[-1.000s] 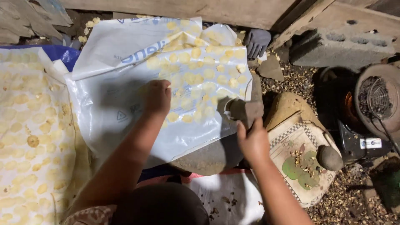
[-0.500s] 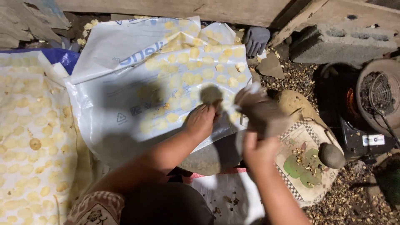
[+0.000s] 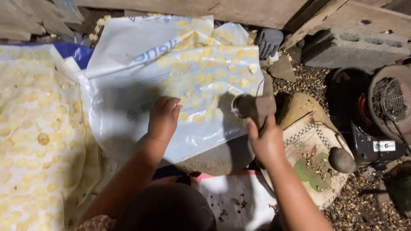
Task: Stirring, cracking nuts with a stone, and flattening them on a plastic sheet using a wooden mallet
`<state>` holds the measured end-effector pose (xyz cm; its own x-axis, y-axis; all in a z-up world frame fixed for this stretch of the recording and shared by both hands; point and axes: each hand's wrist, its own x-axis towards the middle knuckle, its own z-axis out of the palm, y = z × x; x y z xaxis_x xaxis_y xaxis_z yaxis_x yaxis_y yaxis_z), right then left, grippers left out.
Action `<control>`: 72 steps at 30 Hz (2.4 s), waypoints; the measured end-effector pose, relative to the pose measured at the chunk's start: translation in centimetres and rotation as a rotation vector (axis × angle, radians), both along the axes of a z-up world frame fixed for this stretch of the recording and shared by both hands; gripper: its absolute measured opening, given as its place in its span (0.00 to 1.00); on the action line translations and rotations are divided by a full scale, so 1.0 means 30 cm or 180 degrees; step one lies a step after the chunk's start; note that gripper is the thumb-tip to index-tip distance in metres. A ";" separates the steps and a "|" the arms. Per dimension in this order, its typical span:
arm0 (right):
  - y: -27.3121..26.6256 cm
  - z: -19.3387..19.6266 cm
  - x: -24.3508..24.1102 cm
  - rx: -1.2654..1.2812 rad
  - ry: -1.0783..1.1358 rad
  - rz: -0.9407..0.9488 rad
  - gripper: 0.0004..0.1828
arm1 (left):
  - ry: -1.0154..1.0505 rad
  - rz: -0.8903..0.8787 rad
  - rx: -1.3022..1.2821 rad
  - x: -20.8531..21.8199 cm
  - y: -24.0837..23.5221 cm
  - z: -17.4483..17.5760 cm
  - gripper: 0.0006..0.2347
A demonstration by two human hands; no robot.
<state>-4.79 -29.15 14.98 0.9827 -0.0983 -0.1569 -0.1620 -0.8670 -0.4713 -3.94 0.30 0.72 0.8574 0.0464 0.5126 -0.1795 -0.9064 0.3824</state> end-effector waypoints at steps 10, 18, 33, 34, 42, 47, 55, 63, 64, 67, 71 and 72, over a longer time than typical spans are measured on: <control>-0.056 -0.104 -0.019 0.0148 0.0585 -0.0106 0.27 | -0.0020 -0.1193 0.0019 -0.016 -0.322 0.059 0.01; -0.023 -0.010 -0.171 0.0948 -0.2694 0.0317 0.10 | 0.0330 -0.1274 -0.0036 -0.037 -0.468 -0.072 0.08; -0.025 -0.004 -0.132 0.0261 0.0023 -0.0433 0.27 | -0.0214 -0.0143 -0.0040 -0.002 0.094 0.018 0.09; -0.018 -0.086 -0.171 0.0271 0.0029 -0.0435 0.27 | -0.0208 -0.0144 -0.0030 -0.029 0.106 0.009 0.09; -0.048 -0.204 -0.124 0.0074 0.0575 0.0035 0.30 | 0.1332 -0.0136 -0.1119 -0.051 0.035 0.147 0.18; 0.013 -0.127 -0.199 0.0205 0.0446 -0.0314 0.27 | 0.0134 -0.0851 -0.0432 -0.051 -0.152 0.008 0.03; -0.055 -0.036 -0.144 0.0337 0.0479 -0.0402 0.27 | 0.0324 -0.1329 -0.0730 -0.031 -0.352 0.046 0.12; 0.061 -0.134 -0.191 0.0503 -0.1667 0.0191 0.12 | 0.0392 -0.1431 -0.0124 -0.016 -0.317 -0.168 0.18; 0.038 -0.237 -0.174 0.0511 -0.1672 0.0221 0.12 | 0.0384 -0.1401 -0.0123 -0.021 -0.265 -0.036 0.18; 0.009 -0.420 -0.131 -0.0091 -0.0120 0.0392 0.34 | 0.0278 -0.0567 -0.2162 -0.009 -0.092 0.188 0.10; 0.015 -0.220 -0.080 -0.0213 0.0708 0.0310 0.32 | -0.0451 0.0028 -0.0089 -0.004 0.090 0.037 0.14; 0.015 -0.145 -0.027 0.0094 0.0891 0.0270 0.30 | -0.0280 0.0108 -0.0136 0.022 0.120 0.012 0.09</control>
<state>-5.61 -28.70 10.62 0.9053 -0.0090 -0.4247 -0.2168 -0.8696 -0.4436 -3.29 3.89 1.08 0.8066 0.0981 0.5829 -0.1837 -0.8957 0.4050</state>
